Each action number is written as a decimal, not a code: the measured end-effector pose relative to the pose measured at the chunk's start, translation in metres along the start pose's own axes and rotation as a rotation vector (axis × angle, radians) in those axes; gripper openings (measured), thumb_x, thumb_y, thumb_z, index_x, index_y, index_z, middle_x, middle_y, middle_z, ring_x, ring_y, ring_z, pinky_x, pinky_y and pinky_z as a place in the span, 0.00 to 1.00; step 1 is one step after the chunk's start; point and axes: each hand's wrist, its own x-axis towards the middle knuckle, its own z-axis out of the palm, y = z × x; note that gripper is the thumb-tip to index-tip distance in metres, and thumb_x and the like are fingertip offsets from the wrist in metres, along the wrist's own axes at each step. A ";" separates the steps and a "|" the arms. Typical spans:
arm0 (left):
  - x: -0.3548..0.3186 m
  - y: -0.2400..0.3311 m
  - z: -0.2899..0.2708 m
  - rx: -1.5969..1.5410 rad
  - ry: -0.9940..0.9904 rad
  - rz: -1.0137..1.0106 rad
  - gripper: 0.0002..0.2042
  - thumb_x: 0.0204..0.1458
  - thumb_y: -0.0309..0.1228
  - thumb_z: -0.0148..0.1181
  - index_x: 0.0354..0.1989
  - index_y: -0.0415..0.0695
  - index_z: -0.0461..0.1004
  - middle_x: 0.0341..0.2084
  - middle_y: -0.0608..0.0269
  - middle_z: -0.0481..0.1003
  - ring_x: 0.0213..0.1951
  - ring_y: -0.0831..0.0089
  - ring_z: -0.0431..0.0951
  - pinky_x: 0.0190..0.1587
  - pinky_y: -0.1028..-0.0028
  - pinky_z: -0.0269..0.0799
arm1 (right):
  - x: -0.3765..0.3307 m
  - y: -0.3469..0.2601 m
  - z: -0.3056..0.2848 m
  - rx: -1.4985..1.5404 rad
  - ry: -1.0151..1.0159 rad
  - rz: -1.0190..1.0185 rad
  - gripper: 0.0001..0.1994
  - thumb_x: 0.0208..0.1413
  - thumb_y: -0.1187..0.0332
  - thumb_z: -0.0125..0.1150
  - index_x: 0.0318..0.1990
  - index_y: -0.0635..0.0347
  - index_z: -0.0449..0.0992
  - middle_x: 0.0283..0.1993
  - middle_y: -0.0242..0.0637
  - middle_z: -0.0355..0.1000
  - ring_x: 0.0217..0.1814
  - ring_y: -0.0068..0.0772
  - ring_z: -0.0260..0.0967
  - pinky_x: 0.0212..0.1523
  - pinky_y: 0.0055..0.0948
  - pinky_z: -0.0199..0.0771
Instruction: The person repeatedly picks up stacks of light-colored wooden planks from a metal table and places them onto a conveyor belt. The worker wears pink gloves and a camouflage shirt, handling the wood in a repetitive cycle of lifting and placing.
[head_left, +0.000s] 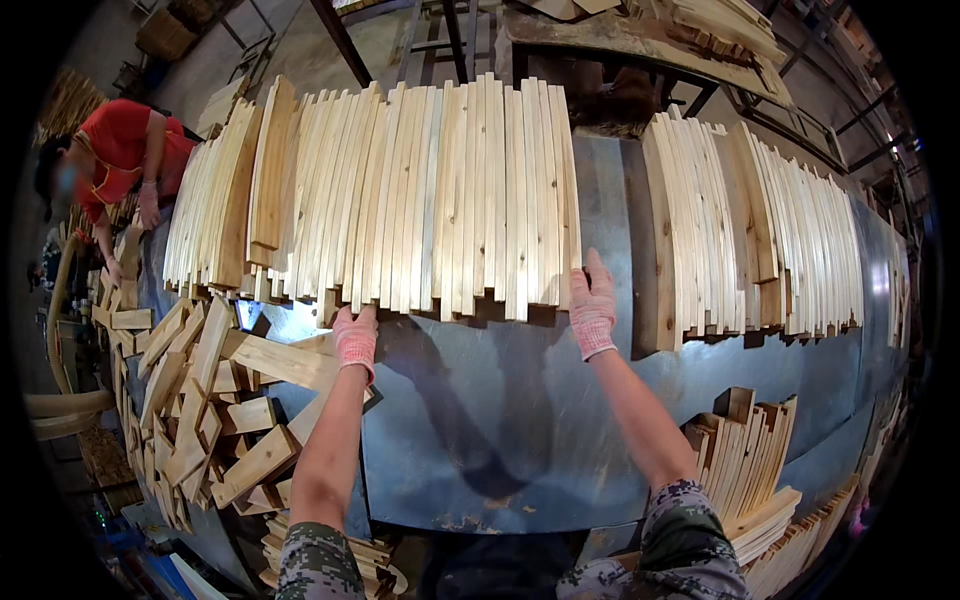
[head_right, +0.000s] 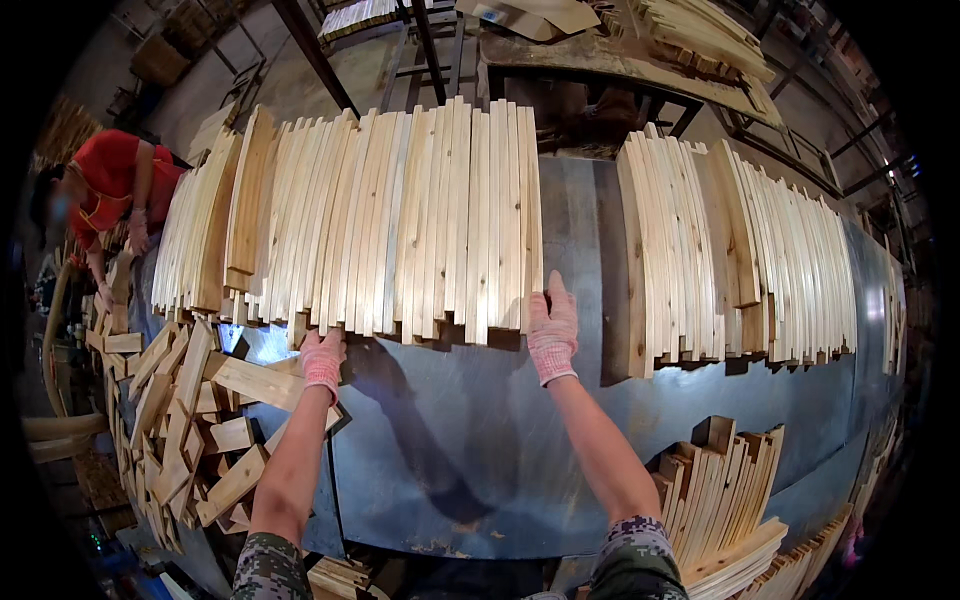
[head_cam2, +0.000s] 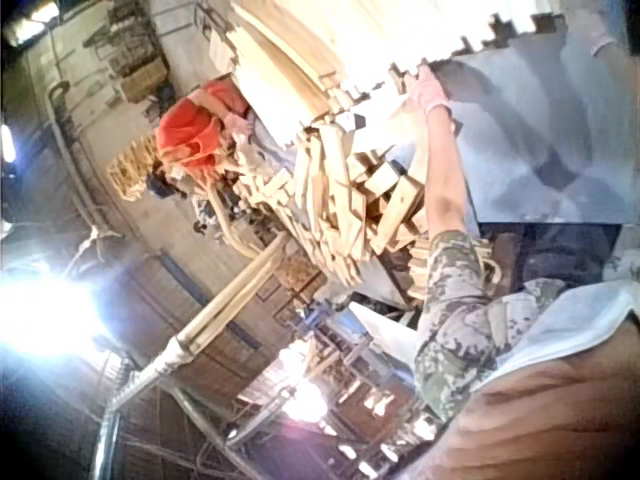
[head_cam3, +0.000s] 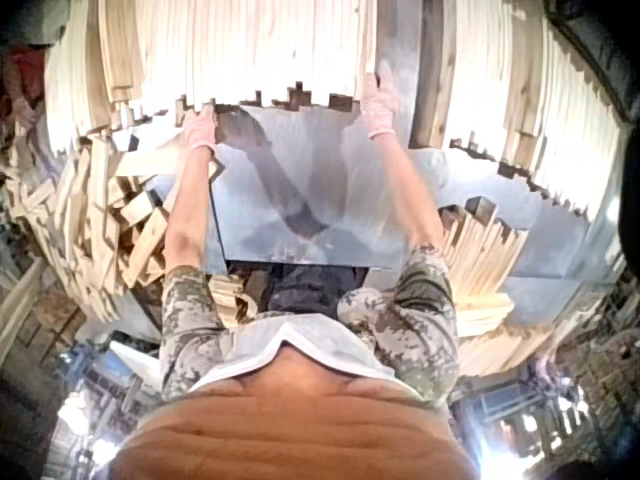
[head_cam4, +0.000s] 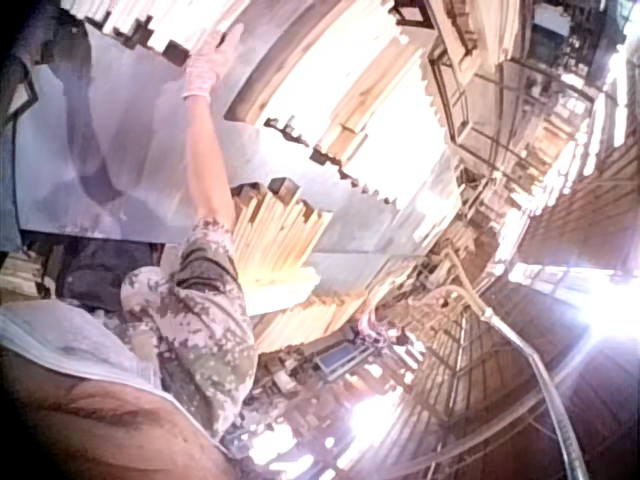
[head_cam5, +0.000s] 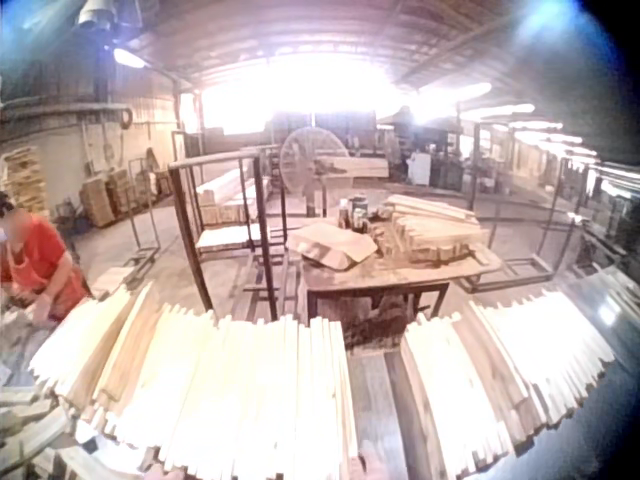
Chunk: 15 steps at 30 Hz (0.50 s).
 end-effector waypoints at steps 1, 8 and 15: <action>-0.001 0.001 -0.002 0.070 0.004 -0.018 0.09 0.58 0.33 0.66 0.36 0.42 0.74 0.25 0.62 0.74 0.23 0.72 0.74 0.27 0.70 0.70 | 0.007 0.004 0.005 -0.050 0.033 -0.089 0.27 0.69 0.60 0.58 0.73 0.56 0.69 0.64 0.51 0.72 0.62 0.48 0.72 0.62 0.41 0.72; -0.074 0.002 0.017 0.629 -0.133 0.235 0.15 0.55 0.39 0.67 0.39 0.38 0.78 0.30 0.50 0.82 0.36 0.48 0.84 0.43 0.56 0.78 | 0.069 -0.010 -0.050 -0.387 -0.128 -0.040 0.34 0.69 0.52 0.57 0.74 0.65 0.62 0.64 0.60 0.73 0.68 0.57 0.70 0.69 0.40 0.67; -0.042 0.043 0.035 0.563 -0.503 0.306 0.49 0.46 0.24 0.70 0.78 0.45 0.50 0.59 0.45 0.76 0.60 0.49 0.78 0.63 0.63 0.73 | 0.146 -0.038 -0.027 -0.301 -0.126 0.089 0.42 0.67 0.38 0.51 0.73 0.68 0.63 0.69 0.62 0.69 0.73 0.58 0.66 0.72 0.45 0.65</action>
